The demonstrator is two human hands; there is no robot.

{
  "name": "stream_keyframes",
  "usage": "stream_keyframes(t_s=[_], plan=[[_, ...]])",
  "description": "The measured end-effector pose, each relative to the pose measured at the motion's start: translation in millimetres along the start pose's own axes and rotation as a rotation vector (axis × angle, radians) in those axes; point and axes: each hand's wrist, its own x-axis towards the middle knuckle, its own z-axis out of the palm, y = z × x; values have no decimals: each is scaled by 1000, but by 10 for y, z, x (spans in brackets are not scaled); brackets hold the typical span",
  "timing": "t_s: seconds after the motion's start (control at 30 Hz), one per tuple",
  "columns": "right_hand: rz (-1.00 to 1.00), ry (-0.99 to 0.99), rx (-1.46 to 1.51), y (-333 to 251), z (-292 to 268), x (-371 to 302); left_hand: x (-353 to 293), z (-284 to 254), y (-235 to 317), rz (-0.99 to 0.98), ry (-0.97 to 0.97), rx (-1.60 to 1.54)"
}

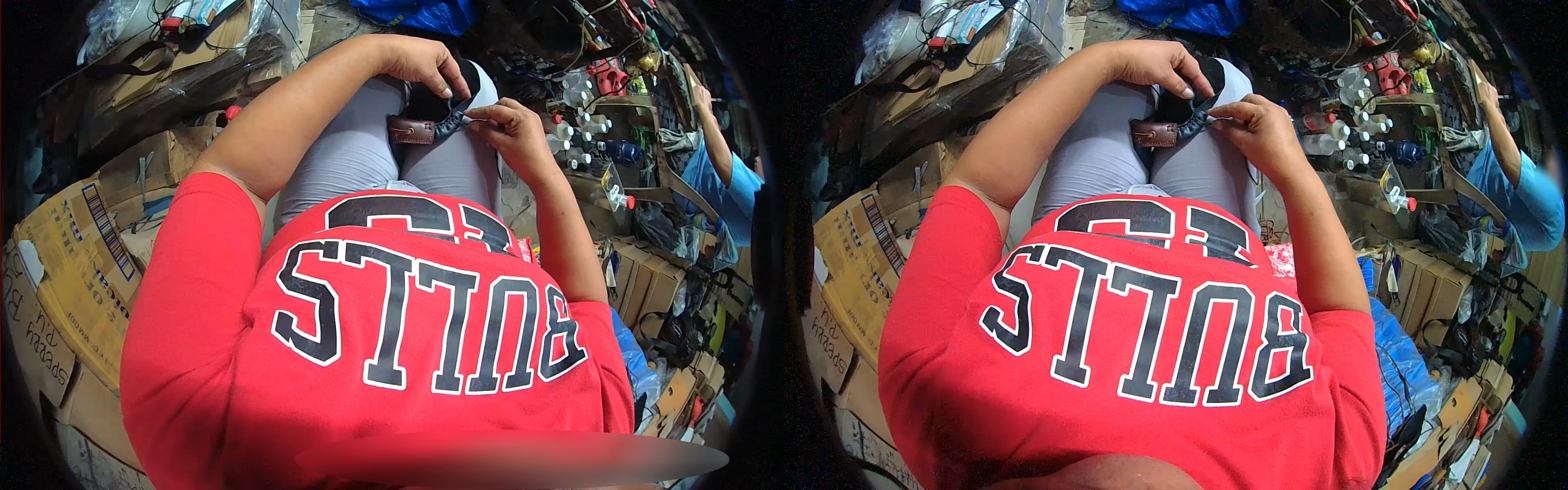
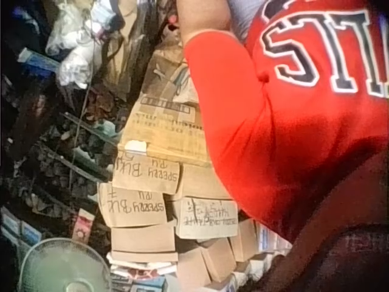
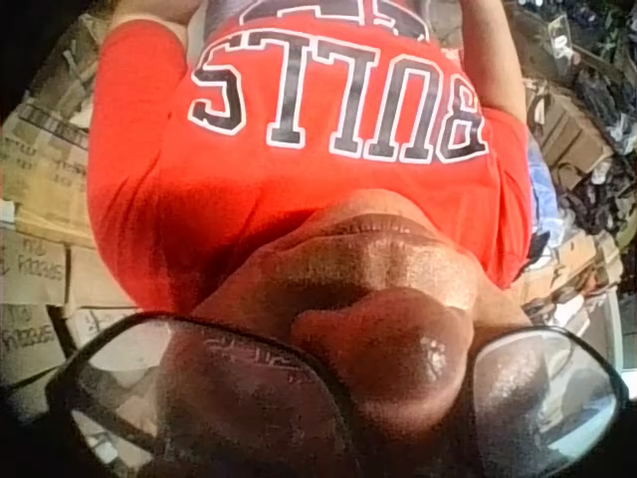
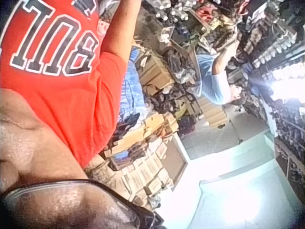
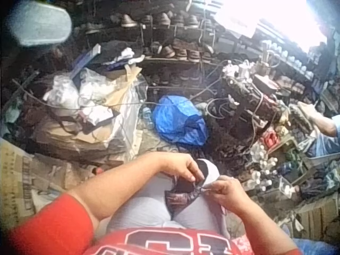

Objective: Manually stitching components of a leather shoe using a needle and thread.

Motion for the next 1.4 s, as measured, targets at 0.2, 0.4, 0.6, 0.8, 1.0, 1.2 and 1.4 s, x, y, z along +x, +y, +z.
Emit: stream_keyframes(t_s=[0.2,0.4,0.6,0.8,1.0,1.2,1.4], plan=[[-85,-33,-85,-57,-109,83,-4,35,-28,3,60,-99],[-63,-92,-42,3,-83,134,85,28,-23,49,60,-110],[80,-210,376,329,-39,128,131,1,-103,127,9,-41],[93,-213,531,391,44,174,122,-3,-87,110,-18,-17],[22,43,219,148,246,163,45,122,-31,-32,107,150],[-27,48,214,68,147,49,-815,114,-140,-141,438,630],[7,60,20,-55,181,-41,-1156,-121,-426,-252,774,725]])
